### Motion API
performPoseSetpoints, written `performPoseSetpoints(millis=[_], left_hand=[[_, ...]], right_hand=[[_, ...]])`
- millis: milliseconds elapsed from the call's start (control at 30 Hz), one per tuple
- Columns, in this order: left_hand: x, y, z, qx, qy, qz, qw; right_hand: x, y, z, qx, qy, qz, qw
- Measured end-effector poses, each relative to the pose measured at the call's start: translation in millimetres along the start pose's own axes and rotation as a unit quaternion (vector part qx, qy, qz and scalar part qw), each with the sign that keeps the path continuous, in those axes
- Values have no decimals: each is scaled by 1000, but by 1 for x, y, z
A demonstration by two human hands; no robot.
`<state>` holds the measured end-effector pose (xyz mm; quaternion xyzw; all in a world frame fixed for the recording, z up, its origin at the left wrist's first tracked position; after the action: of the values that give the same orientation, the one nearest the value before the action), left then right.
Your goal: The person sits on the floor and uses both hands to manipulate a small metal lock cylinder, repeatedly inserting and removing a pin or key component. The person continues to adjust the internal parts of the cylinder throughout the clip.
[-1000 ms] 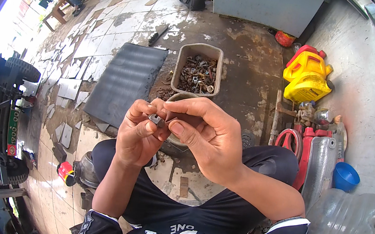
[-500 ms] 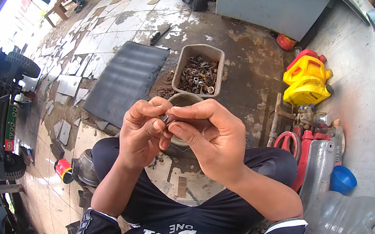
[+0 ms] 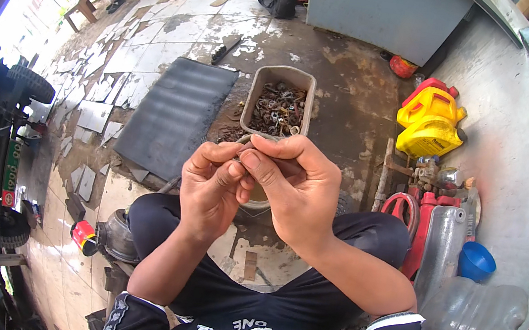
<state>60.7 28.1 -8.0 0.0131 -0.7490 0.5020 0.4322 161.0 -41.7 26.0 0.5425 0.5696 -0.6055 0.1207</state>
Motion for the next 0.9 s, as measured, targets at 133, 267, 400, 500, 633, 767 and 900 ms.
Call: performPoseSetpoints(millis=[133,267,400,500,633,767,900], left_hand=[[1,6,-6,16,7,32,999],[-1,3,-6,8,1,13,1000],[-3,4,-7,1,-28,4,1000],[1,2,-8,-6,-44,-27,999],[9,3,-13,25,-42,-9,999],[13,-3,-15,43,-35,-9,998],[12,4,-24,-37,26,64,997]], right_hand=[[5,2,4,23,-3,33,999],[3,2,-1,4,-8,14,1000],[5,5,-3,21,-23,9,999],[7,6,-2,28,-38,-15,999],[7,1,2,19,-38,24,999],[16,9,-2,2,-62,-5,998],[12,14,-1,5,-58,-6,998]])
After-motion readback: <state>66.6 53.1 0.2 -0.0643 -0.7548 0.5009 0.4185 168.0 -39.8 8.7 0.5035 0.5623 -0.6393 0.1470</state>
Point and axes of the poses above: each hand's wrist, its own z-axis away from the middle knuckle, its own y-axis out of the back of the hand, x = y × z, the point moved 5 cm from there along -z, towards the middle knuckle
